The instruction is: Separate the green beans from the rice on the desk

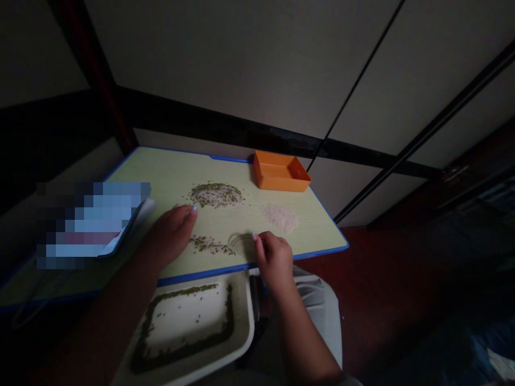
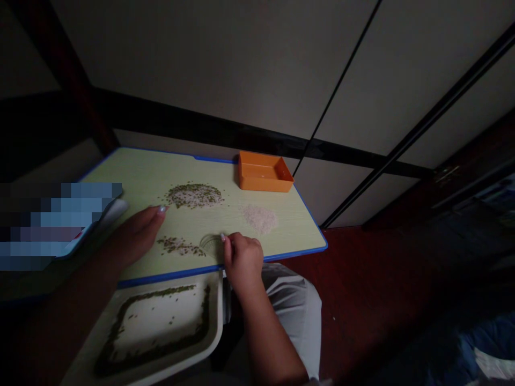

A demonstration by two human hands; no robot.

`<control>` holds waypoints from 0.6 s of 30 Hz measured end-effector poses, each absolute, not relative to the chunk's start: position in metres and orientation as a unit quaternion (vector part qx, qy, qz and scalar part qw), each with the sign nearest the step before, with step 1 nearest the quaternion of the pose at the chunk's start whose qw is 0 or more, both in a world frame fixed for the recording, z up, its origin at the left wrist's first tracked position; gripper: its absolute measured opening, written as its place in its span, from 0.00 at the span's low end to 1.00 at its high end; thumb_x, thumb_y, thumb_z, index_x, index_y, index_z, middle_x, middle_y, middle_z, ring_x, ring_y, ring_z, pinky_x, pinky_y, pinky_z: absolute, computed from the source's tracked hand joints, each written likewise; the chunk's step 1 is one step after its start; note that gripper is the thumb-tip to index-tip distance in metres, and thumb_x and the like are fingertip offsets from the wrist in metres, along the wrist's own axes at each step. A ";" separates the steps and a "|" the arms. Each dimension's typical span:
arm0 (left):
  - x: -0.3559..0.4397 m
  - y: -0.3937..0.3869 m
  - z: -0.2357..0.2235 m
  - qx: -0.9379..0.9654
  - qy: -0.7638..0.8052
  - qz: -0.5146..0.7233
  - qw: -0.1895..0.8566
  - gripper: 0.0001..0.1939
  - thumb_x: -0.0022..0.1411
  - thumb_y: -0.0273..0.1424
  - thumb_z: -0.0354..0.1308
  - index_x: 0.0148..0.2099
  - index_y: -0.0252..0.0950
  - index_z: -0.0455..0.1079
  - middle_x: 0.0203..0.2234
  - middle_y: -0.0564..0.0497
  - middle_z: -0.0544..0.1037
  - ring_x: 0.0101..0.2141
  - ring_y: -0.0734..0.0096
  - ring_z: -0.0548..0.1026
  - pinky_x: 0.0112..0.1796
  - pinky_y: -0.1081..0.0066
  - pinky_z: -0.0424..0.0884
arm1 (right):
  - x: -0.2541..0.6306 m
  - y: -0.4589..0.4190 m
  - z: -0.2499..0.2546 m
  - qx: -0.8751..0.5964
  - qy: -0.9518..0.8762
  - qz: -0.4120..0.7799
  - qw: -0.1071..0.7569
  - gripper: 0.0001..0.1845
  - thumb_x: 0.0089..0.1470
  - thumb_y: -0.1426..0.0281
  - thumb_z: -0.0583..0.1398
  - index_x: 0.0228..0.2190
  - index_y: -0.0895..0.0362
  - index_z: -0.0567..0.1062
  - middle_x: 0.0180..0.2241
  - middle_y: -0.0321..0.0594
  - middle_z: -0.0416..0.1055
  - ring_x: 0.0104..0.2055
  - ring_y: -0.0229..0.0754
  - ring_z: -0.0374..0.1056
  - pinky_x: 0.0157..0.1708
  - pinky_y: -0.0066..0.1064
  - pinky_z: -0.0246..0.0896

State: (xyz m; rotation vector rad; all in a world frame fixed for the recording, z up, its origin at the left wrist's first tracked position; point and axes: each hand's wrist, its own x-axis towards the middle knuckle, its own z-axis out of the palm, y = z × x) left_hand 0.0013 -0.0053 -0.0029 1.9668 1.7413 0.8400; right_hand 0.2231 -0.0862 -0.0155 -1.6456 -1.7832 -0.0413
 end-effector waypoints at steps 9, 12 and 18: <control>0.001 -0.006 -0.004 0.699 0.624 0.297 0.183 0.21 0.62 0.46 0.34 0.34 0.41 0.63 0.35 0.48 0.73 0.39 0.61 0.72 0.44 0.59 0.67 | 0.218 -0.081 -0.017 -0.643 -0.690 -0.046 0.330 0.14 0.62 0.67 0.52 0.28 0.55 0.73 0.22 0.35 0.73 0.25 0.38 0.66 0.29 0.28 0.48; 0.002 -0.007 -0.002 0.697 0.629 0.291 0.185 0.21 0.62 0.46 0.34 0.33 0.41 0.63 0.34 0.48 0.73 0.38 0.61 0.72 0.43 0.59 0.68 | 0.217 -0.080 -0.017 -0.650 -0.689 -0.056 0.316 0.14 0.62 0.67 0.52 0.27 0.55 0.72 0.22 0.35 0.73 0.25 0.37 0.66 0.30 0.28 0.47; 0.002 -0.007 -0.001 0.701 0.625 0.288 0.188 0.21 0.62 0.46 0.34 0.36 0.40 0.63 0.36 0.47 0.74 0.42 0.60 0.71 0.46 0.59 0.67 | 0.214 -0.078 -0.015 -0.665 -0.686 -0.086 0.285 0.15 0.62 0.67 0.52 0.26 0.55 0.71 0.21 0.36 0.73 0.23 0.38 0.65 0.29 0.30 0.45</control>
